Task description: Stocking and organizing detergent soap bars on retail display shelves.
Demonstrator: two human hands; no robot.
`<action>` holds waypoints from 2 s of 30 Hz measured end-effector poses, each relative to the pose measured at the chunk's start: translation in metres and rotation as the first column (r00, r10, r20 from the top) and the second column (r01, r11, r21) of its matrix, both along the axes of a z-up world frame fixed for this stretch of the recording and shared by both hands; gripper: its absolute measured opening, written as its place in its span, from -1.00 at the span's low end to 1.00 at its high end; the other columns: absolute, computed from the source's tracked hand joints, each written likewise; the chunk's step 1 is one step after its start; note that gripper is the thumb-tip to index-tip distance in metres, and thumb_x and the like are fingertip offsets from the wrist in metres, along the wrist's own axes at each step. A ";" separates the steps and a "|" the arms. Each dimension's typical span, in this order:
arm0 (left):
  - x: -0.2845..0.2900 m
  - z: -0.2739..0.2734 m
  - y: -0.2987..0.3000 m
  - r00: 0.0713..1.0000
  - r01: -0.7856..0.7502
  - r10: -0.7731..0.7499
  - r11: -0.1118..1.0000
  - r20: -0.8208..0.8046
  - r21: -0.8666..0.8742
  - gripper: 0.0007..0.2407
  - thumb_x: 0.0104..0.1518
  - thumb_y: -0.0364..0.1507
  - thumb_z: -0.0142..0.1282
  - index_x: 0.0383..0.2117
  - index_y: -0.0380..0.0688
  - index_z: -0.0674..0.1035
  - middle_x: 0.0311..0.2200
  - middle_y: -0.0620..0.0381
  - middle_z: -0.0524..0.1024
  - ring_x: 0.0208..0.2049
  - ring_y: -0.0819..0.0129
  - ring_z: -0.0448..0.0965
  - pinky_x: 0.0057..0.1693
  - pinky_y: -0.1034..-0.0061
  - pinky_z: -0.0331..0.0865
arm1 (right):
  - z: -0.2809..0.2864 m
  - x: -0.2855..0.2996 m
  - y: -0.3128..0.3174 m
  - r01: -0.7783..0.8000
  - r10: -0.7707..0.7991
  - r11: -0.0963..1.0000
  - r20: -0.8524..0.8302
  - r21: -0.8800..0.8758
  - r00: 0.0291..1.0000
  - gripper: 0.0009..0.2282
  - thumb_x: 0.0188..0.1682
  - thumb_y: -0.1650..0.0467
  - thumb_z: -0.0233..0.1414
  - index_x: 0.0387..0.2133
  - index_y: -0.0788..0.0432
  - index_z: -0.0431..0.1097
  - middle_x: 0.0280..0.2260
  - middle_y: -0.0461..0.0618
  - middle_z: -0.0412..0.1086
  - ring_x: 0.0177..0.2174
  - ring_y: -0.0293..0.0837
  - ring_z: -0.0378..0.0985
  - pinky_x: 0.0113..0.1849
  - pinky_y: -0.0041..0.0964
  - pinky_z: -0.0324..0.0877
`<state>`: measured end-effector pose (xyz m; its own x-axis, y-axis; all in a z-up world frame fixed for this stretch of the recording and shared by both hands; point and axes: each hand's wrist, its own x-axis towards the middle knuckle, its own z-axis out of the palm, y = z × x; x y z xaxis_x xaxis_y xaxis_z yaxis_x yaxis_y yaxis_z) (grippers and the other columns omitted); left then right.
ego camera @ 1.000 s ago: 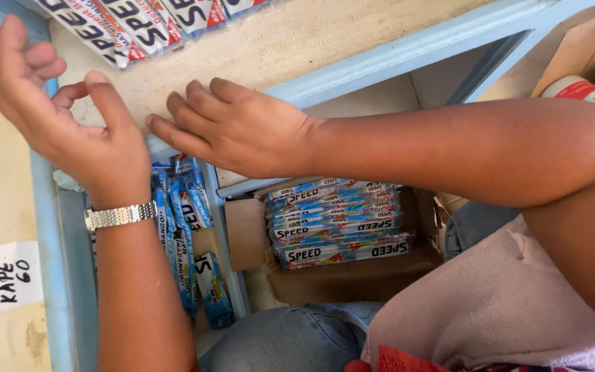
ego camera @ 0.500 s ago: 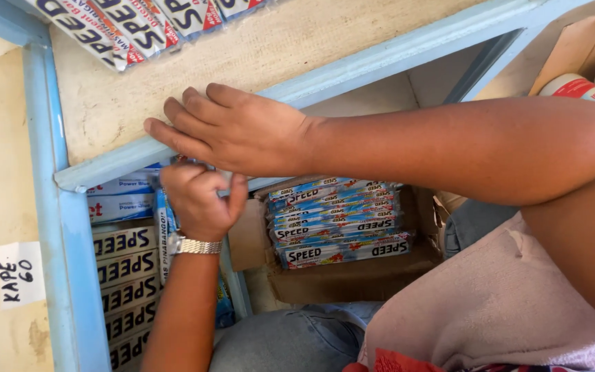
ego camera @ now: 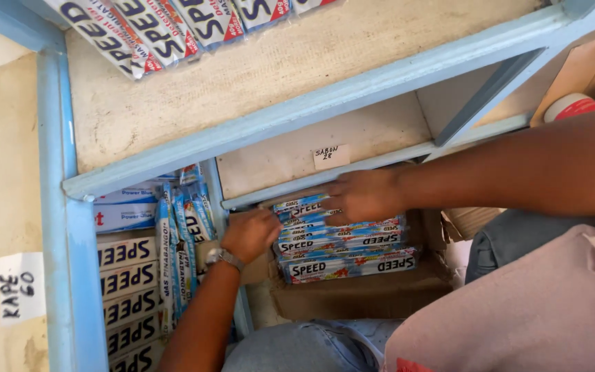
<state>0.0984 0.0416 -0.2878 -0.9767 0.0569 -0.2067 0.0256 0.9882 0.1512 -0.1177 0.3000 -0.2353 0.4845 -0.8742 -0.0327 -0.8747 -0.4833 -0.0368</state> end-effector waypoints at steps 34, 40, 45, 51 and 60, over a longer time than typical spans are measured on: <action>0.011 -0.061 0.043 0.983 -0.064 0.005 0.946 0.183 0.318 -0.52 -0.18 -0.59 0.30 -0.02 -0.11 0.49 -0.05 -0.06 0.44 0.08 -0.05 0.39 0.17 0.19 0.35 | -0.090 0.001 0.026 0.269 -0.171 0.387 -0.217 0.882 0.961 -0.29 0.00 0.11 0.08 0.42 -0.31 -0.15 0.48 -0.15 -0.66 0.41 0.23 -0.45 0.27 0.29 0.05; 0.012 -0.056 0.052 0.978 -0.018 -0.031 0.973 0.209 0.229 -0.65 -0.03 -0.53 0.21 -0.05 -0.08 0.55 -0.04 0.01 0.47 0.10 0.04 0.43 0.19 0.22 0.38 | -0.120 -0.009 0.029 0.300 -0.070 0.352 -0.294 0.887 0.953 -0.27 0.02 0.04 0.04 0.44 -0.30 -0.19 0.48 -0.16 -0.61 0.41 0.23 -0.46 0.28 0.35 -0.02; 0.028 -0.088 0.049 0.976 -0.109 0.065 0.972 0.208 0.210 -0.75 0.16 -0.58 0.03 -0.05 0.00 0.56 0.01 0.07 0.49 0.11 0.05 0.44 0.19 0.16 0.35 | -0.101 -0.008 0.026 0.259 -0.095 0.414 -0.241 0.873 0.966 -0.29 -0.02 0.03 0.06 0.41 -0.31 -0.08 0.48 -0.12 -0.47 0.39 0.29 -0.29 0.27 0.32 0.02; 0.034 -0.111 0.040 0.981 -0.058 0.012 0.969 0.192 0.239 -0.67 0.06 -0.56 0.06 -0.02 0.00 0.57 0.00 -0.07 0.48 0.12 -0.04 0.40 0.20 0.20 0.33 | -0.122 0.008 0.024 0.147 -0.068 0.430 -0.130 0.891 0.989 -0.33 0.00 0.04 0.04 0.40 -0.45 -0.11 0.47 -0.07 -0.40 0.38 0.32 -0.26 0.28 0.30 -0.06; 0.013 -0.092 0.029 0.844 -0.416 0.116 0.758 0.524 0.502 -0.71 0.17 -0.33 0.16 0.00 -0.08 0.55 -0.05 -0.03 0.60 -0.02 0.16 0.58 0.10 0.28 0.42 | -0.117 0.004 0.025 0.174 -0.057 0.320 -0.165 0.931 0.985 -0.34 0.04 0.07 0.02 0.40 -0.51 -0.17 0.48 -0.14 -0.50 0.41 0.24 -0.38 0.30 0.35 -0.14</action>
